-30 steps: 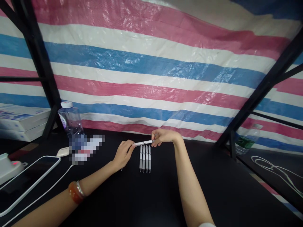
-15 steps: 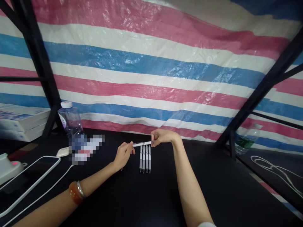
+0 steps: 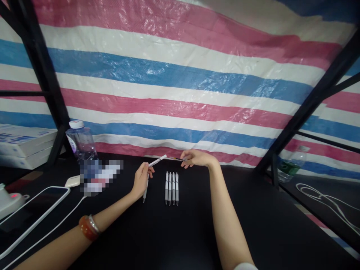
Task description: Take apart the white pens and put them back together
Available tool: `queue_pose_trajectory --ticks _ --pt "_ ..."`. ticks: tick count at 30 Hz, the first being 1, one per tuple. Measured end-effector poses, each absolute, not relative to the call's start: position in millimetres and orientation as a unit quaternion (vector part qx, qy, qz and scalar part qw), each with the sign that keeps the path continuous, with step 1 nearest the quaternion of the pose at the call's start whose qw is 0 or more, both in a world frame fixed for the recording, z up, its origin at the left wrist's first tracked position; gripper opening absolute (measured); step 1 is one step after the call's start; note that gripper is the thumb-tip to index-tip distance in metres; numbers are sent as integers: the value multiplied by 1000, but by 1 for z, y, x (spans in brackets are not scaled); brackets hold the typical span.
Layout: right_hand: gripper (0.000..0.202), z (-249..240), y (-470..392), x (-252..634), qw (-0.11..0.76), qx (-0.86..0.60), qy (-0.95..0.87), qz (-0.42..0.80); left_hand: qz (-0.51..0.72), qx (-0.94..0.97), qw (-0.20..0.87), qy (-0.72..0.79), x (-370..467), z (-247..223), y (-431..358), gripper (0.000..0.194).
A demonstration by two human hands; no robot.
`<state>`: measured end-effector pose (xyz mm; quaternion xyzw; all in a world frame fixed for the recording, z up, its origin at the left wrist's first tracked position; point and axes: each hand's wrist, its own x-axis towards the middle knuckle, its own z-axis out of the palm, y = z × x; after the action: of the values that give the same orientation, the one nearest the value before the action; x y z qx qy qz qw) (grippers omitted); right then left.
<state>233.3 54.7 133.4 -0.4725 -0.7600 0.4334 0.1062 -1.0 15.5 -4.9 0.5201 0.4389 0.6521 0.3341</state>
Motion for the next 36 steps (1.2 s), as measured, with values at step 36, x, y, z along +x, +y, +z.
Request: queue_pose_trajectory --ticks 36 --pt "23 103 76 271 190 -452 -662 567 673 389 438 452 -11 -18 30 38"
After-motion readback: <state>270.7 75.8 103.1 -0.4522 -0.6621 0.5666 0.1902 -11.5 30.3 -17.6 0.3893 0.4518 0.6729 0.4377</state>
